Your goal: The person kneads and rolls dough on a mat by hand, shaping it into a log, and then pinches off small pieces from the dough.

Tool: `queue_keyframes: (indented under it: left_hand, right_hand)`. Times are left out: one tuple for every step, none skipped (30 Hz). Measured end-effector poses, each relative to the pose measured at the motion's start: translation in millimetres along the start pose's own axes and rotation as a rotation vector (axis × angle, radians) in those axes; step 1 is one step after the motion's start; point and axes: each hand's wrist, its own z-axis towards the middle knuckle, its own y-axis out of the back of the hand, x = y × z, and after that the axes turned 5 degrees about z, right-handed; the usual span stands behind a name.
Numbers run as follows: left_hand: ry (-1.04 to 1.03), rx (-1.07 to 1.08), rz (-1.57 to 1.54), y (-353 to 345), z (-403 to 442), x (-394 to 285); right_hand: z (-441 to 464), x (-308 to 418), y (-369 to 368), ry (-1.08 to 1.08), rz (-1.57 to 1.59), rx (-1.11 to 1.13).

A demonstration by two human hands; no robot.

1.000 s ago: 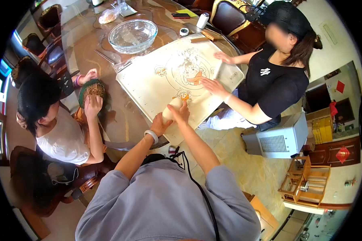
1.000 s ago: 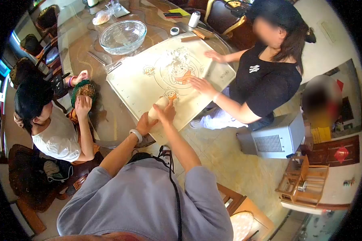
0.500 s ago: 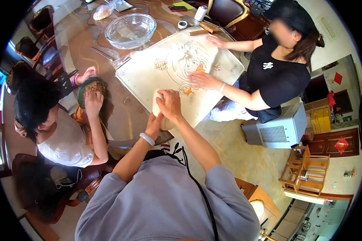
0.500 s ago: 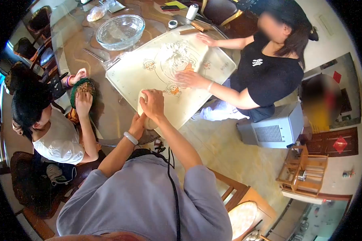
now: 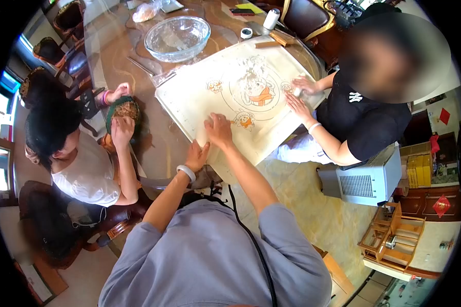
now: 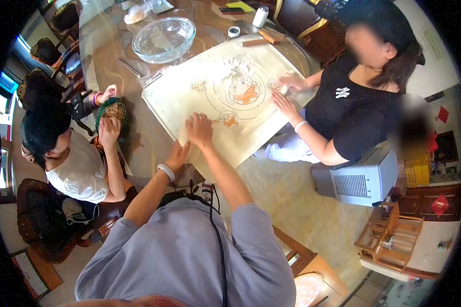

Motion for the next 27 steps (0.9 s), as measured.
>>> queue_keyframes:
  left_hand:
    - [0.057,0.038,-0.068,5,-5,-13]
    - [0.108,0.075,-0.135,12,-5,-26]
    - [0.151,0.107,-0.202,17,-1,-35]
    - [0.174,0.083,-0.153,13,-1,-26]
    - [0.197,0.06,-0.102,8,-2,-13]
    - [0.221,0.036,-0.051,5,-4,-4]
    - [0.184,-0.027,-0.052,6,-7,-11]
    - [0.146,-0.089,-0.054,6,-10,-19]
    - [0.108,-0.154,-0.057,7,-12,-28]
    - [0.102,-0.129,-0.063,9,-12,-34]
    - [0.097,-0.107,-0.067,13,-11,-38]
    - [0.092,-0.085,-0.07,16,-12,-39]
    - [0.073,-0.086,-0.066,16,-12,-35]
    - [0.054,-0.087,-0.063,15,-11,-31]
    - [0.035,-0.086,-0.061,13,-10,-27]
    - [0.05,-0.082,-0.063,12,-9,-24]
    - [0.067,-0.078,-0.065,10,-9,-20]
    - [0.084,-0.074,-0.066,12,-9,-25]
    - [0.068,-0.079,-0.038,13,-9,-30]
    - [0.052,-0.085,-0.011,15,-11,-34]
    - [0.036,-0.089,0.017,18,-11,-39]
    - [0.041,-0.076,-0.018,16,-10,-34]
    - [0.046,-0.063,-0.054,14,-9,-27]
    - [0.049,-0.05,-0.09,14,-7,-25]
    - [0.059,-0.039,-0.114,15,-6,-23]
    - [0.068,-0.028,-0.138,15,-6,-22]
    - [0.078,-0.015,-0.163,15,-6,-21]
  right_hand:
    - [1,3,7,-0.04,0.031,0.042]
    - [6,8,15,-0.078,0.062,0.077]
    - [14,12,21,-0.108,0.093,0.107]
    - [21,9,15,-0.089,0.148,0.145]
    - [21,13,10,-0.085,0.097,0.182]
    - [20,22,8,-0.081,0.047,0.22]
    - [17,29,3,-0.079,-0.005,0.257]
    - [7,37,-2,-0.057,-0.055,0.188]
    - [2,39,-8,-0.04,-0.079,0.17]
    - [-1,39,-12,-0.02,-0.105,0.152]
    - [-3,38,-16,0.002,-0.13,0.135]
    - [-5,39,-17,0.029,-0.139,0.09]
    - [-5,39,-18,0.035,-0.137,0.094]
    - [-5,39,-18,0.039,-0.137,0.097]
    - [-4,39,-15,0.043,-0.137,0.099]
    - [-4,39,-14,0.037,-0.131,0.111]
    - [-4,39,-12,0.03,-0.125,0.124]
    - [-4,39,-13,0.023,-0.117,0.137]
    - [-5,38,-13,0.021,-0.111,0.133]
    - [-5,38,-13,0.02,-0.105,0.129]
    - [-5,38,-13,0.017,-0.098,0.125]
    - [-5,39,-13,-0.006,-0.089,0.137]
    - [-4,39,-13,-0.03,-0.08,0.148]
    - [-4,39,-13,-0.053,-0.072,0.158]
    - [-3,39,-12,-0.064,-0.065,0.162]
    - [-2,39,-12,-0.076,-0.059,0.166]
    - [-2,39,-11,-0.089,-0.053,0.169]
